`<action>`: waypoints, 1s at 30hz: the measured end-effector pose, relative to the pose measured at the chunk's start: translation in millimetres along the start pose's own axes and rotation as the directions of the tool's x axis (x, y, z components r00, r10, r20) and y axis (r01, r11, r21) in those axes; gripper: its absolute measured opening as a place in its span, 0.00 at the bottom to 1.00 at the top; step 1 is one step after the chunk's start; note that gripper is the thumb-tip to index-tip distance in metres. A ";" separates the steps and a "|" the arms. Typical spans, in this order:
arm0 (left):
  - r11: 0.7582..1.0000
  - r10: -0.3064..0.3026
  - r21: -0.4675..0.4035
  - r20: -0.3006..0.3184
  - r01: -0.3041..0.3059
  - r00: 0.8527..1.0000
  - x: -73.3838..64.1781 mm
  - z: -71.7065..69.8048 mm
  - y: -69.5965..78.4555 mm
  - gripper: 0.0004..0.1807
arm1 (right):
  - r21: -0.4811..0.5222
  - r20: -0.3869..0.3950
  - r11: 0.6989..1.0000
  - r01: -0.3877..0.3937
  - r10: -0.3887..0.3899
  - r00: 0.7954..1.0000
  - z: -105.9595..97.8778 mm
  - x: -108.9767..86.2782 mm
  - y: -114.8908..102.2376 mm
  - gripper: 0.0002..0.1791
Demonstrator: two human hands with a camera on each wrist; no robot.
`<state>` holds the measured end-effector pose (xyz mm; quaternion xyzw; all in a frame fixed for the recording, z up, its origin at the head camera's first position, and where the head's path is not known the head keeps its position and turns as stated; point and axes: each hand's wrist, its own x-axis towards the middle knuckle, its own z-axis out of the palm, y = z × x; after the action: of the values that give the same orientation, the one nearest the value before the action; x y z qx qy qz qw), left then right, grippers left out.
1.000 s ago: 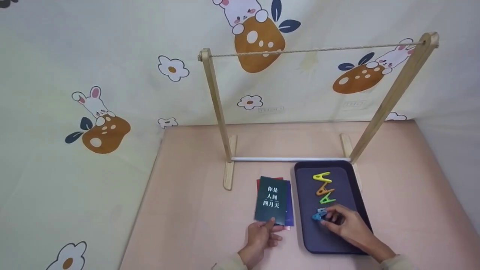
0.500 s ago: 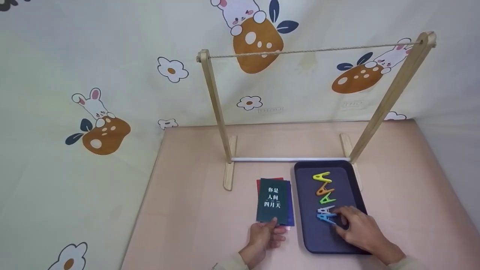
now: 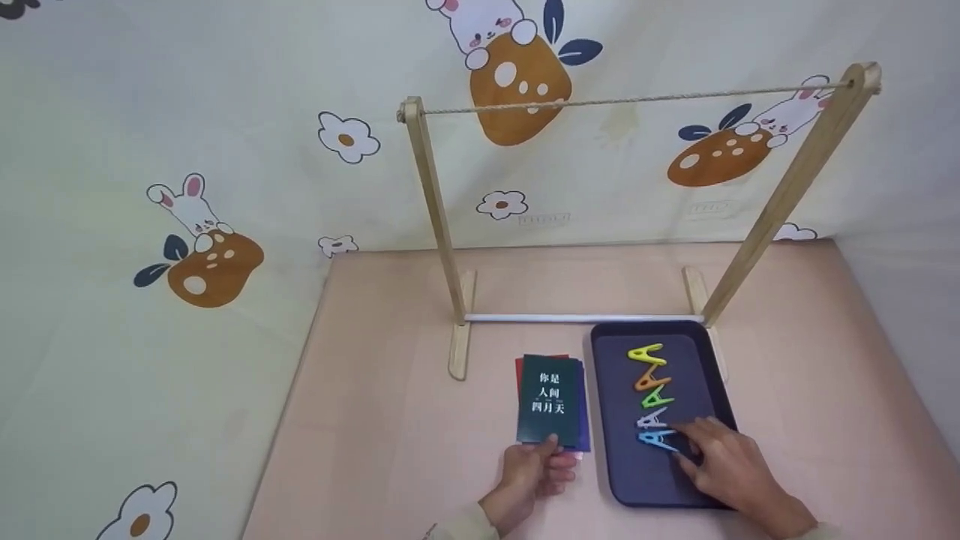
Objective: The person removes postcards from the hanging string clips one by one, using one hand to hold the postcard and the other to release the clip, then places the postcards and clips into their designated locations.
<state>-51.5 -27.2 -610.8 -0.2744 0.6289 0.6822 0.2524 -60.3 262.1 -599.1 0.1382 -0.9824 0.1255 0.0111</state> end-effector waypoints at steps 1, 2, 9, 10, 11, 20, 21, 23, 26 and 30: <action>1.000 0.001 0.001 0.005 -0.001 1.000 -0.1 -0.2 -0.4 0.18 | -0.011 -0.024 1.000 0.013 -0.013 1.000 1.2 -0.5 0.3 0.21; 1.000 0.002 0.003 0.011 -0.002 1.000 -0.1 -0.4 -1.0 0.18 | -0.020 -0.047 1.000 0.024 -0.025 0.999 2.6 -1.0 0.6 0.22; 1.000 0.004 0.023 0.009 -0.004 1.000 -0.4 -3.0 -3.5 0.19 | -0.024 -0.124 0.999 0.039 -0.041 0.991 7.7 -3.5 0.6 0.23; 1.000 0.002 0.025 0.010 -0.002 1.000 -0.6 -3.5 -3.7 0.20 | -0.021 -0.130 0.999 0.039 -0.041 0.991 8.1 -4.0 0.3 0.23; 1.000 0.000 0.028 0.012 -0.001 1.000 -0.7 -4.0 -4.0 0.20 | -0.018 -0.139 0.999 0.040 -0.042 0.989 8.1 -4.6 -0.1 0.24; 0.998 0.045 0.053 0.043 -0.047 0.998 -1.3 -12.3 -4.8 0.17 | 0.046 -0.213 0.998 0.034 -0.024 0.977 6.1 -9.9 -4.0 0.20; 0.997 0.046 0.064 0.039 -0.048 0.998 -1.4 -14.0 -3.7 0.16 | 0.052 -0.212 0.998 0.030 -0.019 0.977 6.2 -11.0 -4.4 0.19; 0.995 0.048 0.088 0.030 -0.050 0.998 -1.5 -18.9 -0.5 0.15 | 0.068 -0.223 0.997 0.029 -0.013 0.975 6.2 -13.3 -5.1 0.18; 0.990 0.048 0.133 0.006 -0.049 0.999 -2.8 -29.8 6.9 0.11 | 0.092 -0.254 0.995 0.028 -0.004 0.967 3.6 -16.4 -5.3 0.16; 0.976 0.107 0.194 -0.039 -0.098 0.993 -7.5 -51.8 18.9 0.08 | 0.105 -0.293 0.994 0.020 0.012 0.956 -7.4 -17.4 -4.0 0.13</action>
<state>-56.1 -80.4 -595.0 -0.2329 0.7110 0.6237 0.2265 -42.5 264.8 -592.0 0.1206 -0.9614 0.1970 0.1496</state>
